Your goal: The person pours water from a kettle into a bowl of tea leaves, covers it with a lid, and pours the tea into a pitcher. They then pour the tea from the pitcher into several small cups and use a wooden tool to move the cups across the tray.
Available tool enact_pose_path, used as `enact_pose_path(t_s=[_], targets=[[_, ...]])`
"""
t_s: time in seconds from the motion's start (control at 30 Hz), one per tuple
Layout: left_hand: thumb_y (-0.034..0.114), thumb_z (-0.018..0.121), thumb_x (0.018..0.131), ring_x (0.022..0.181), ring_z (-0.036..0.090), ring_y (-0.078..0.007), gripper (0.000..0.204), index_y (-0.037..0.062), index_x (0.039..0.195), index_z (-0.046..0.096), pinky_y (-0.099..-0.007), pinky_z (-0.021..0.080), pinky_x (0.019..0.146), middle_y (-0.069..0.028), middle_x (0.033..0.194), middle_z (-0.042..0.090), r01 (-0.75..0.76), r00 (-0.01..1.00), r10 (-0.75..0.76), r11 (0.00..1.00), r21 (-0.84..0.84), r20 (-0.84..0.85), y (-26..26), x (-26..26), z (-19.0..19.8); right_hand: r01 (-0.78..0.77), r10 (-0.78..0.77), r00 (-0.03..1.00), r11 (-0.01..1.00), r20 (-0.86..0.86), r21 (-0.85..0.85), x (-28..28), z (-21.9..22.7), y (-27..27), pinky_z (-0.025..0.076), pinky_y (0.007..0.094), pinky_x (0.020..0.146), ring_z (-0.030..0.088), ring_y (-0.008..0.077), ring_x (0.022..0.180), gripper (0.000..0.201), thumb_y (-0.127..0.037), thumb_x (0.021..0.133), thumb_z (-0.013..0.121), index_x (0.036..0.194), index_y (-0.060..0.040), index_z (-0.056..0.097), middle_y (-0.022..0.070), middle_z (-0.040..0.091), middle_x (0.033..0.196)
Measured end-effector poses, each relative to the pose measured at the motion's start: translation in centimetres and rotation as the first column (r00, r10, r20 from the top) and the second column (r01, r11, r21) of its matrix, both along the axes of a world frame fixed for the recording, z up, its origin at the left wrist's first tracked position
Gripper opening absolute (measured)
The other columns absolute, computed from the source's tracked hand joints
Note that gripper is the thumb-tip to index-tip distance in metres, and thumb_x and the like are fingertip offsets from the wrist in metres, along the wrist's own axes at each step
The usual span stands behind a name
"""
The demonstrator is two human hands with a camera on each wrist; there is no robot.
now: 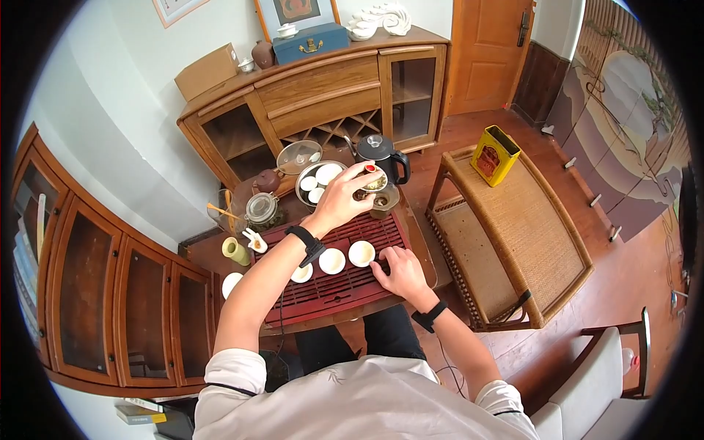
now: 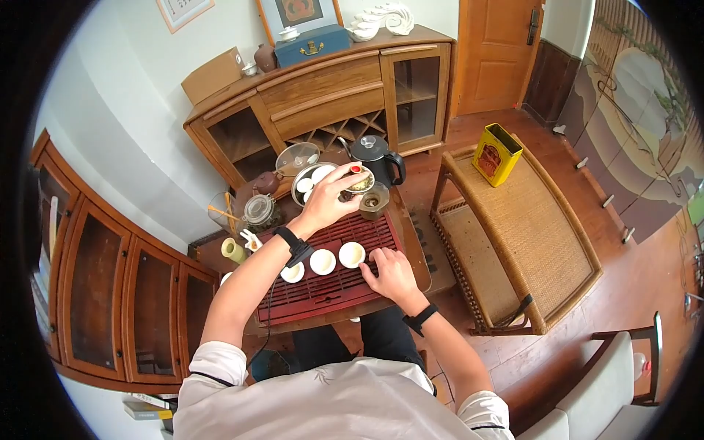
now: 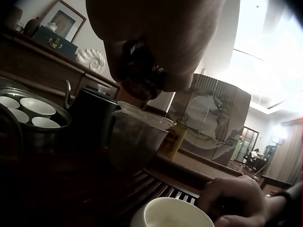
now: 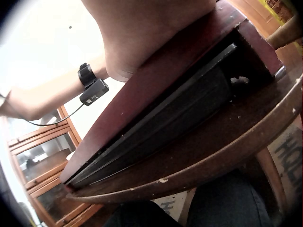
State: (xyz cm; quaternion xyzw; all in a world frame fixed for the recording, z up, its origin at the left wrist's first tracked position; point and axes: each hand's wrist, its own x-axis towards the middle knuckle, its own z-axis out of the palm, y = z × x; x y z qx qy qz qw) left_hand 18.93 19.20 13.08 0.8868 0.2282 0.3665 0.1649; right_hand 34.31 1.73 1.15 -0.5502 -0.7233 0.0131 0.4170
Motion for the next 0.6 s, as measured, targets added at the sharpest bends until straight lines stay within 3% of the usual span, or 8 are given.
enact_pose_path(t_s=[0.47, 0.6], targets=[[0.013, 0.078, 0.084, 0.117, 0.069, -0.0340, 0.048, 0.0132, 0.131, 0.074, -0.0431, 0.057, 0.101, -0.0118, 0.143, 0.065, 0.014, 0.999, -0.010, 0.997, 0.082, -0.043, 0.8, 0.0, 0.2, 0.005, -0.006, 1.000, 1.000, -0.008, -0.011, 0.0, 0.0, 0.0, 0.055, 0.0445, 0.078, 0.069, 0.0334, 0.079, 0.028, -0.028, 0.092, 0.079, 0.092, -0.0048, 0.065, 0.0118, 0.066, 0.080], [0.013, 0.079, 0.084, 0.126, 0.065, -0.0357, 0.053, 0.0164, 0.136, 0.073, -0.0452, 0.053, 0.110, -0.0117, 0.148, 0.064, 0.017, 0.989, -0.002, 0.995, 0.100, -0.149, 0.7, -0.5, 0.9, 0.006, -0.006, 1.000, 0.999, -0.019, -0.034, 0.0, 0.0, -0.1, 0.055, 0.0448, 0.078, 0.069, 0.0344, 0.080, 0.028, -0.028, 0.092, 0.080, 0.092, -0.0040, 0.065, 0.0125, 0.067, 0.082]])
